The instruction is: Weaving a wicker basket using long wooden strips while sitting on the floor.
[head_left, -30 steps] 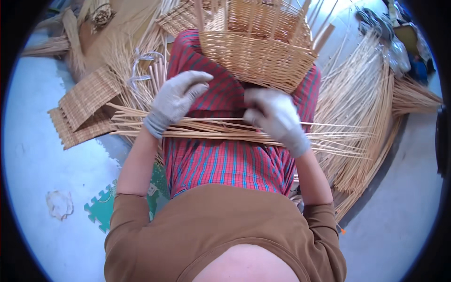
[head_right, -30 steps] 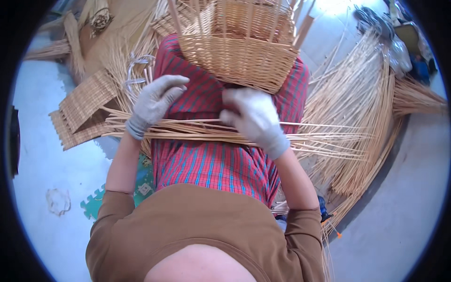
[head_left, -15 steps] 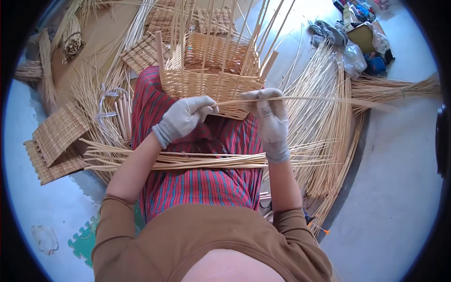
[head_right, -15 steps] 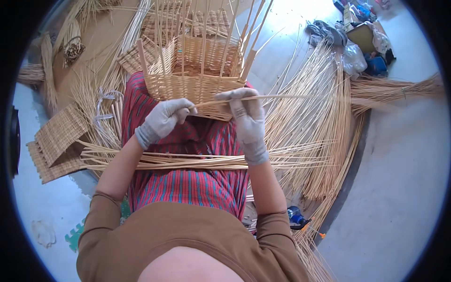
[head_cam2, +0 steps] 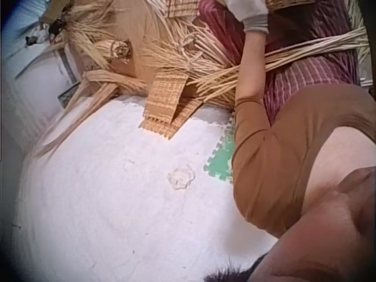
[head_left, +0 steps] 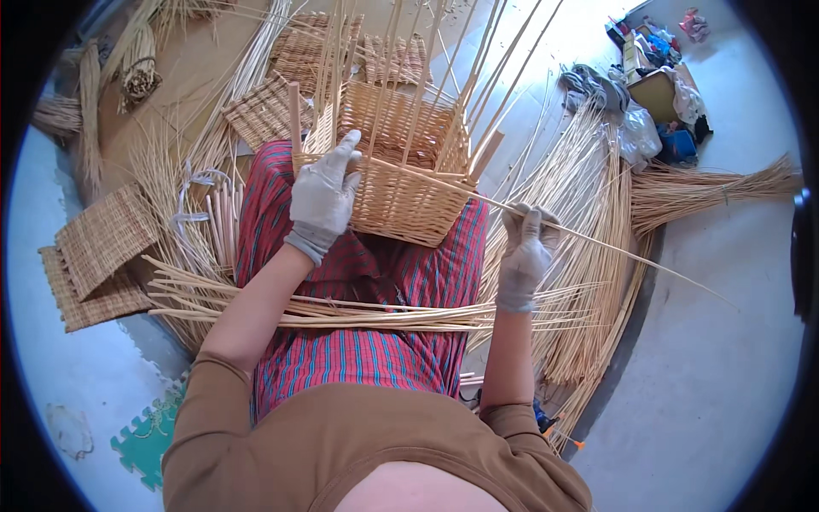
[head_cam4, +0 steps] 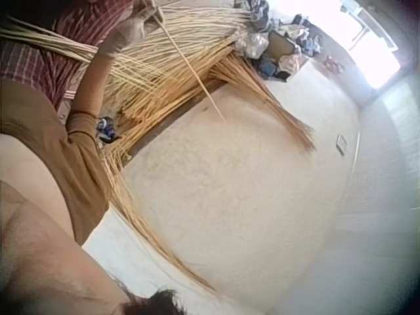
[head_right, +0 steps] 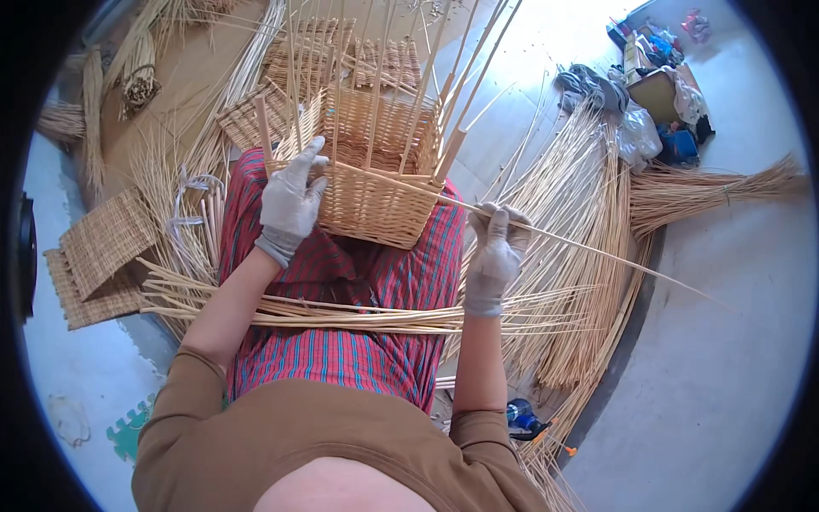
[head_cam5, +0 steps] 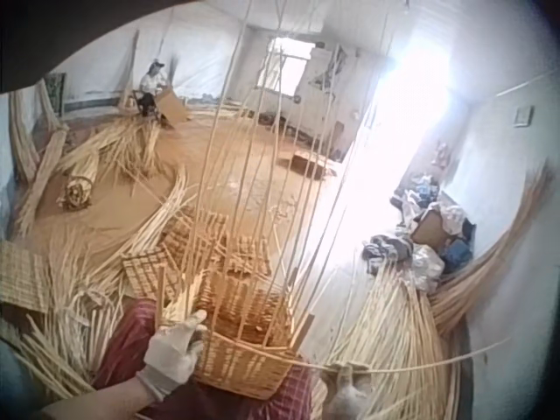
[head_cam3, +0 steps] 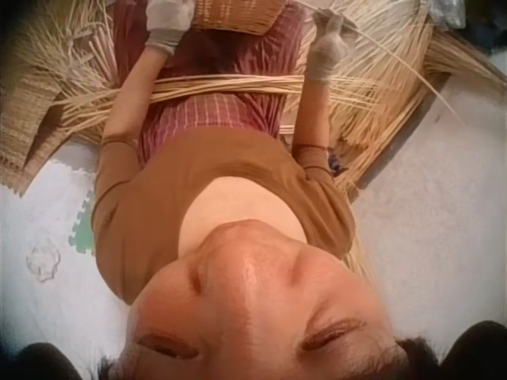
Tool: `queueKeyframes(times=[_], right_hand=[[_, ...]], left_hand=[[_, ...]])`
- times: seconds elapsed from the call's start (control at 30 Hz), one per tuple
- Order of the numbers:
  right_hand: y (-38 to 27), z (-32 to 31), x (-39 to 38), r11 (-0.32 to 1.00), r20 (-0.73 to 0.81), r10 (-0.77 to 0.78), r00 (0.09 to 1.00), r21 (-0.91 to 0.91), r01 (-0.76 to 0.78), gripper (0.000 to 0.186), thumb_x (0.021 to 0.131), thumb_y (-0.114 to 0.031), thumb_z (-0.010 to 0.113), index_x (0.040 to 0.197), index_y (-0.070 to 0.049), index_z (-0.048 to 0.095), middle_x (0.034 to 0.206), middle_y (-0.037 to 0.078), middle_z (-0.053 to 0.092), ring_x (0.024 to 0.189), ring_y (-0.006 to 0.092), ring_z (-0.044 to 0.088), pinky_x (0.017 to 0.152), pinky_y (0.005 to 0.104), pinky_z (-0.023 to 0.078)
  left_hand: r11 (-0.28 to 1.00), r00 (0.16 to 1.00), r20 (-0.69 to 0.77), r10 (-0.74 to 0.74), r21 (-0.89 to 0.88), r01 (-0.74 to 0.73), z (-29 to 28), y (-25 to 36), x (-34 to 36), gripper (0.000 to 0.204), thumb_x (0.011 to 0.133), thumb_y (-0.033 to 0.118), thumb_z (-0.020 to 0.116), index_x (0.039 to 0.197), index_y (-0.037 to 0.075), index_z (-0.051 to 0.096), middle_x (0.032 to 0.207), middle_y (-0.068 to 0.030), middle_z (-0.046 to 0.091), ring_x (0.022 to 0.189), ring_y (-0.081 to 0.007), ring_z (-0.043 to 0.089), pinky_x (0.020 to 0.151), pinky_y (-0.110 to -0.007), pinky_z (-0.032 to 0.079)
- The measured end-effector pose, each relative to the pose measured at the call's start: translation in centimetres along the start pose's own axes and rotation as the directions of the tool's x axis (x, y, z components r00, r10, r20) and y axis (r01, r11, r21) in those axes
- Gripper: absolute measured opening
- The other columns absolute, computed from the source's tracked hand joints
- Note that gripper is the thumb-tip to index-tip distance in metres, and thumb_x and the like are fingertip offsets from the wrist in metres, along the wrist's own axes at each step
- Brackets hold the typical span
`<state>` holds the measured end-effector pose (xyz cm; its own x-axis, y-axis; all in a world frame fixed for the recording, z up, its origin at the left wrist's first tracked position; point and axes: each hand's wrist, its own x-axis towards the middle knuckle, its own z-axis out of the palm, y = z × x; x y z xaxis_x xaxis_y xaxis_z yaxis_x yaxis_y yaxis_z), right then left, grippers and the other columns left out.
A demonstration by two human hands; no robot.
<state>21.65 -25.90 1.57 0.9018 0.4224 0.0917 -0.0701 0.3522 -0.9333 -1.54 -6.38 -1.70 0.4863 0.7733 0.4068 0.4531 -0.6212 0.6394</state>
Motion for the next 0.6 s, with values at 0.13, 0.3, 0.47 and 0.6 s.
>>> queueKeyframes(times=[0.13, 0.3, 0.47, 0.6], right_hand=[[0.0, -0.3, 1.6, 0.999, 0.118, 0.037, 0.992, 0.027, -0.041, 0.011, 0.104, -0.008, 0.055, 0.115, -0.008, 0.054, 0.104, 0.012, 0.068, 0.098, 0.023, 0.069, 0.088, 0.0364, 0.061], [0.2, 1.2, 2.5, 0.987, 0.111, -0.087, 0.99, -0.123, 0.1, 0.014, 0.101, -0.003, 0.059, 0.114, -0.005, 0.055, 0.105, 0.012, 0.068, 0.097, 0.0233, 0.07, 0.087, 0.0358, 0.06], [-2.2, 16.5, 8.9, 0.371, 0.609, -0.563, 0.559, -0.418, 0.829, 0.047, 0.095, -0.003, 0.064, 0.141, -0.007, 0.057, 0.13, 0.016, 0.064, 0.127, 0.023, 0.057, 0.101, 0.0338, 0.05], [1.7, 22.5, 7.5, 0.891, 0.319, -0.373, 0.871, -0.14, 0.433, 0.068, 0.092, -0.01, 0.067, 0.154, -0.012, 0.038, 0.127, 0.016, 0.063, 0.12, 0.0234, 0.059, 0.097, 0.0322, 0.05]], left_hand=[[0.981, 0.982, -0.172, 0.074, -0.162, -0.102, 0.4, 3.6, 2.0, 0.036, 0.097, 0.015, 0.067, 0.131, 0.008, 0.058, 0.109, -0.0147, 0.072, 0.095, -0.0246, 0.073, 0.079, -0.035, 0.058], [0.77, 0.794, 0.589, -0.149, -0.435, 0.467, 3.8, 3.1, 4.6, 0.023, 0.101, 0.025, 0.064, 0.101, 0.002, 0.064, 0.074, -0.0011, 0.063, 0.055, -0.0104, 0.062, 0.051, -0.028, 0.05], [0.93, 0.982, 0.164, -0.097, -0.337, 0.148, 6.4, 3.5, 2.8, 0.039, 0.104, 0.039, 0.057, 0.089, 0.003, 0.064, 0.066, -0.0129, 0.058, 0.053, -0.0202, 0.059, 0.055, -0.036, 0.045], [0.932, 0.951, 0.246, -0.188, -0.261, 0.251, 7.0, 4.0, 4.3, 0.042, 0.103, 0.044, 0.053, 0.091, 0.006, 0.066, 0.085, -0.021, 0.067, 0.08, -0.0432, 0.064, 0.066, -0.047, 0.05]])
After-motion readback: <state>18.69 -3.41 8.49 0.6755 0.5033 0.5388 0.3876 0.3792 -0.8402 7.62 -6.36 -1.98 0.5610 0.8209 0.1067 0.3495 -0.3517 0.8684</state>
